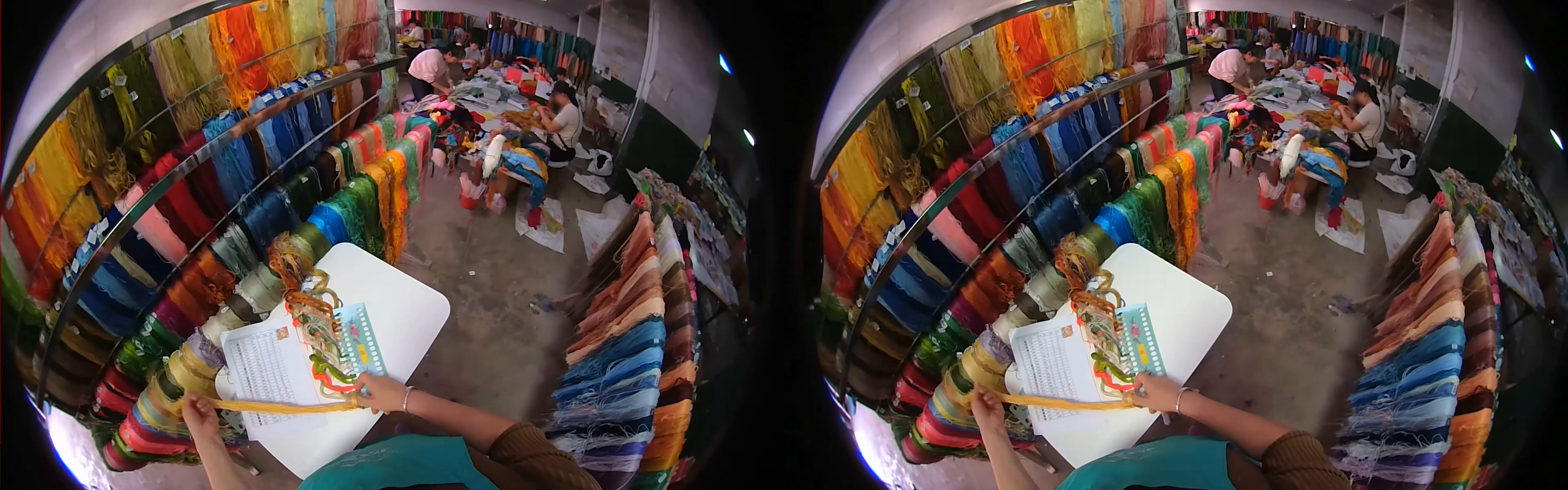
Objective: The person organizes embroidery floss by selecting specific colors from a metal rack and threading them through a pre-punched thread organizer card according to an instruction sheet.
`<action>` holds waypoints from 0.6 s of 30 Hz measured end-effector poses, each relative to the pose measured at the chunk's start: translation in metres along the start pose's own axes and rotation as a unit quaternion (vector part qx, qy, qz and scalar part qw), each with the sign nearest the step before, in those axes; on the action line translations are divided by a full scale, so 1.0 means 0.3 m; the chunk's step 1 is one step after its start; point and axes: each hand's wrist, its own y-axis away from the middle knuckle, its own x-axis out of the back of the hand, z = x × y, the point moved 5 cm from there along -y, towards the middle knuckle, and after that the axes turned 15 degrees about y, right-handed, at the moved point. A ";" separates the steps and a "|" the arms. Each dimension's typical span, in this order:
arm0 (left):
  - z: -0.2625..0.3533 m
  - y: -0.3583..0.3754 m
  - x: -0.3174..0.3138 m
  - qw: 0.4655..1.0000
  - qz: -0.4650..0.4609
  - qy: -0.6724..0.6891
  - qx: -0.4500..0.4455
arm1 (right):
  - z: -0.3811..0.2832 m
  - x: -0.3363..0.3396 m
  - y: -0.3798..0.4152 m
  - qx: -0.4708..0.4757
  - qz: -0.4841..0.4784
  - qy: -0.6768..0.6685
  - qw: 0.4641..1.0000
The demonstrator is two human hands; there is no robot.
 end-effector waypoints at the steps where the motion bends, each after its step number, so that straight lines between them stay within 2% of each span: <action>1: -0.001 0.005 0.007 0.991 0.047 -0.121 -0.023 | -0.011 0.008 0.012 0.000 0.008 0.007 1.000; 2: -0.047 0.033 0.004 0.966 -0.018 -0.257 -0.036 | -0.016 0.013 0.017 -0.001 0.018 0.013 1.000; 4: -0.216 0.183 -0.134 0.891 -0.026 -0.451 -0.048 | -0.001 -0.003 0.001 0.026 0.050 0.041 0.998; 6: -0.345 0.228 -0.151 0.811 -0.072 -0.580 0.021 | 0.004 0.000 -0.005 0.056 0.105 0.100 0.988; 7: -0.404 0.194 -0.121 0.789 -0.140 -0.597 0.030 | 0.004 -0.004 0.001 0.061 0.119 0.124 0.983; 8: -0.433 0.190 -0.068 0.763 -0.195 -0.615 0.047 | 0.041 -0.034 -0.029 0.043 0.094 0.058 0.993; 9: -0.480 0.247 -0.136 0.721 -0.217 -0.658 0.013 | 0.031 -0.028 -0.020 0.041 0.086 0.034 0.995; 10: -0.500 0.222 -0.100 0.698 -0.249 -0.670 0.039 | 0.024 -0.021 -0.009 0.058 0.112 0.042 0.991; 11: -0.510 0.192 -0.061 0.637 -0.273 -0.720 -0.019 | 0.039 -0.031 -0.015 0.029 0.068 -0.016 0.997; 12: -0.523 0.215 -0.099 0.600 -0.265 -0.754 -0.036 | 0.031 -0.015 -0.009 0.030 0.087 0.032 0.995; 13: -0.532 0.235 -0.136 0.576 -0.263 -0.774 -0.026 | 0.053 -0.015 -0.012 0.076 0.130 0.038 0.988; 14: -0.534 0.257 -0.180 0.502 -0.250 -0.828 -0.019 | 0.046 0.009 -0.004 0.101 0.163 0.053 0.980; 17: -0.516 0.261 -0.157 0.484 -0.216 -0.848 -0.010 | 0.035 0.046 0.033 0.121 0.188 0.009 0.975; 18: -0.525 0.271 -0.164 0.508 -0.223 -0.831 -0.021 | 0.028 0.050 0.045 0.121 0.182 0.008 0.976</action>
